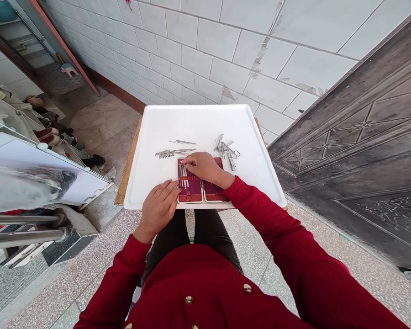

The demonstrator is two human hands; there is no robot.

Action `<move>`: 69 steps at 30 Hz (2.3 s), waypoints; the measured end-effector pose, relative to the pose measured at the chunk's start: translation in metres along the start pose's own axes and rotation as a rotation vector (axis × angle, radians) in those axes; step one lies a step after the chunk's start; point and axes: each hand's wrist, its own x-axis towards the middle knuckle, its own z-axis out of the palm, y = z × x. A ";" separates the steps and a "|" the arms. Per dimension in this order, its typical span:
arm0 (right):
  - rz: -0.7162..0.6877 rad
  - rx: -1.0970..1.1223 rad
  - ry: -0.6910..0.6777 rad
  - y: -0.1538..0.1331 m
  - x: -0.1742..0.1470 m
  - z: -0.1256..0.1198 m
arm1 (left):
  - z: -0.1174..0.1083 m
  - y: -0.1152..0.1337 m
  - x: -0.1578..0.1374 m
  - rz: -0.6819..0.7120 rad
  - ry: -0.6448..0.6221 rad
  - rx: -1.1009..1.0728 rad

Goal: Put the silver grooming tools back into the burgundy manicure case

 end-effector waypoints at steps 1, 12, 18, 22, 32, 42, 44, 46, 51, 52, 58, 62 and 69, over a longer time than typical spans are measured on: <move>0.006 0.017 0.000 0.001 0.000 0.000 | 0.000 0.000 0.000 0.005 0.006 0.006; 0.079 -0.142 0.012 0.003 0.024 -0.019 | 0.001 0.000 -0.002 -0.014 -0.010 -0.023; 0.037 -0.515 -0.079 -0.008 0.052 -0.020 | 0.002 0.000 -0.003 -0.029 -0.022 -0.030; -0.008 -0.651 -0.137 -0.010 0.056 -0.013 | 0.002 0.000 -0.003 -0.017 -0.014 -0.011; -0.261 -0.800 -0.288 -0.016 0.060 -0.016 | 0.001 0.000 -0.003 -0.042 -0.020 -0.047; -0.059 -0.364 -0.012 0.010 0.056 -0.018 | 0.002 0.000 -0.003 -0.028 -0.005 -0.026; 0.001 -0.149 0.052 0.016 0.049 -0.018 | 0.002 0.000 -0.003 -0.034 -0.008 -0.030; 0.082 0.111 0.060 0.022 0.043 -0.016 | 0.002 0.000 -0.003 -0.034 -0.008 -0.032; 0.158 0.656 0.015 0.029 0.032 -0.011 | 0.002 0.000 -0.002 -0.044 -0.021 -0.041; 0.142 0.705 0.016 0.030 0.030 -0.011 | 0.002 0.000 -0.002 -0.049 -0.025 -0.044; 0.078 0.759 -0.045 0.027 0.020 -0.011 | 0.004 -0.001 -0.002 -0.044 -0.021 -0.038; 0.111 0.717 -0.058 0.024 0.016 -0.008 | 0.004 -0.002 -0.002 -0.063 -0.036 -0.068; 0.120 0.623 -0.043 0.018 0.010 -0.001 | 0.005 -0.002 -0.003 -0.064 -0.035 -0.082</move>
